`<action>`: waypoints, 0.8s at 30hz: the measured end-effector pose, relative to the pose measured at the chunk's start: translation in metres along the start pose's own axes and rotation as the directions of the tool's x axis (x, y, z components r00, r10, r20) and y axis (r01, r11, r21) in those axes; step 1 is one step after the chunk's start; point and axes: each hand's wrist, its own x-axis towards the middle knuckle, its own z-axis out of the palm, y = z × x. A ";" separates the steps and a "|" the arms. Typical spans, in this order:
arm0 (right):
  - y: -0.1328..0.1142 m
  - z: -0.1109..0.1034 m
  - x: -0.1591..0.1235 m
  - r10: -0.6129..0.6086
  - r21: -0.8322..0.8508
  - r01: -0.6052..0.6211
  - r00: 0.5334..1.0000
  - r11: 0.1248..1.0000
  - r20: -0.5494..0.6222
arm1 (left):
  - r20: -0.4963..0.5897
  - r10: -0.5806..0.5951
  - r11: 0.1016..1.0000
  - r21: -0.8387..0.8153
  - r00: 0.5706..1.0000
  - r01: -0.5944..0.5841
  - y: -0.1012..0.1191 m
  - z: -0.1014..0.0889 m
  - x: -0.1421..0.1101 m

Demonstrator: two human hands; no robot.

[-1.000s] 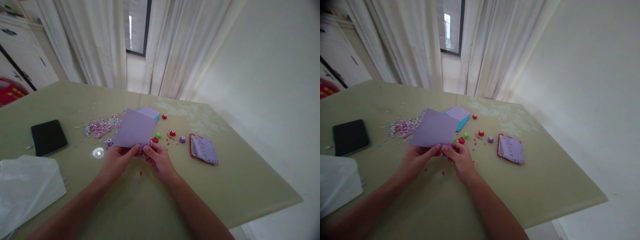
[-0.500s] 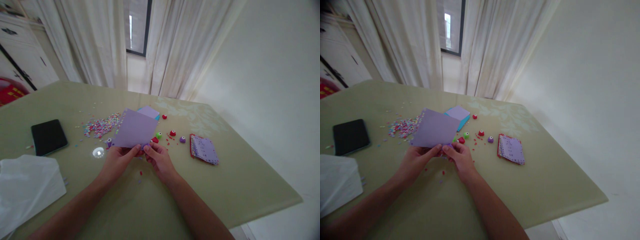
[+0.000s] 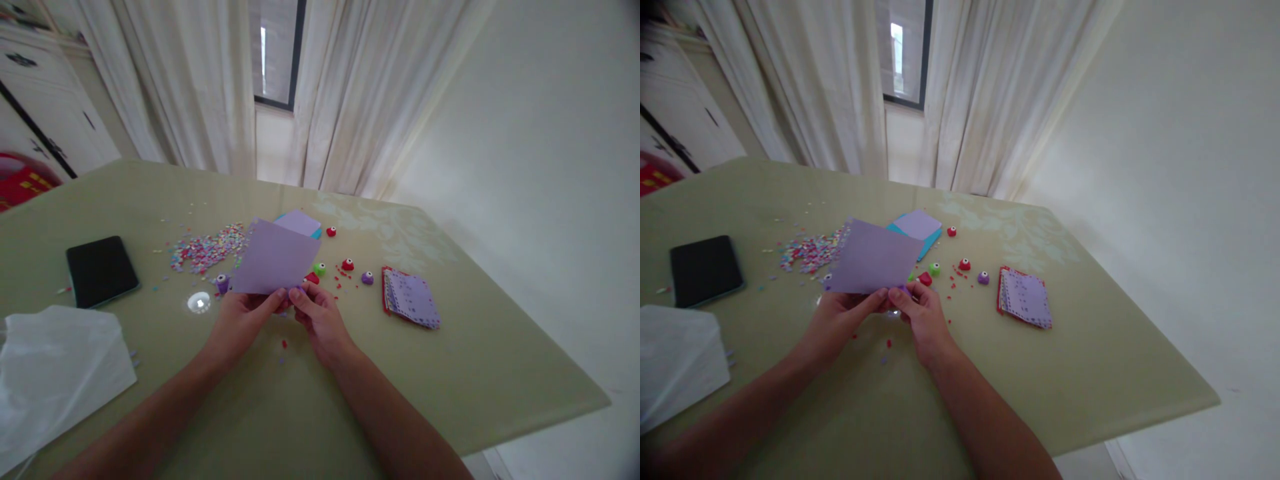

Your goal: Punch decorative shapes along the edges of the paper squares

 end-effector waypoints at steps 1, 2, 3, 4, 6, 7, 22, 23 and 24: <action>0.000 0.000 0.000 -0.001 -0.012 0.001 1.000 1.000 0.007 | -0.001 -0.005 1.000 0.000 1.000 0.005 0.001 0.000 0.000; 0.000 -0.001 0.001 0.002 -0.023 -0.002 1.000 1.000 0.017 | -0.004 -0.010 1.000 0.002 1.000 0.010 0.002 -0.001 0.000; -0.001 -0.002 0.001 0.010 -0.028 -0.009 1.000 1.000 0.030 | -0.009 -0.014 1.000 0.006 1.000 0.014 0.003 -0.002 0.000; -0.001 -0.003 0.001 0.020 -0.026 -0.019 0.999 0.999 0.042 | -0.017 -0.017 1.000 0.011 1.000 0.018 0.003 -0.003 0.000; -0.002 -0.005 0.002 0.029 -0.010 -0.029 0.998 1.000 0.053 | -0.046 -0.021 0.999 0.025 0.999 0.022 0.004 -0.004 0.000; -0.003 -0.007 0.003 0.019 0.001 -0.019 0.999 1.000 0.046 | -0.060 -0.022 0.999 0.034 0.998 0.024 0.005 -0.005 0.000; -0.045 -0.038 0.008 -0.261 0.059 0.267 0.961 0.962 -0.087 | 0.098 -0.043 0.979 0.202 0.994 0.022 0.007 -0.008 0.001; -0.044 -0.037 0.009 -0.255 0.034 0.259 0.963 0.965 -0.083 | 0.114 -0.051 0.982 0.188 0.992 0.029 0.008 -0.007 0.000; -0.041 -0.036 0.009 -0.249 0.009 0.251 0.965 0.968 -0.086 | 0.124 -0.051 0.985 0.170 0.991 0.029 0.009 -0.007 0.000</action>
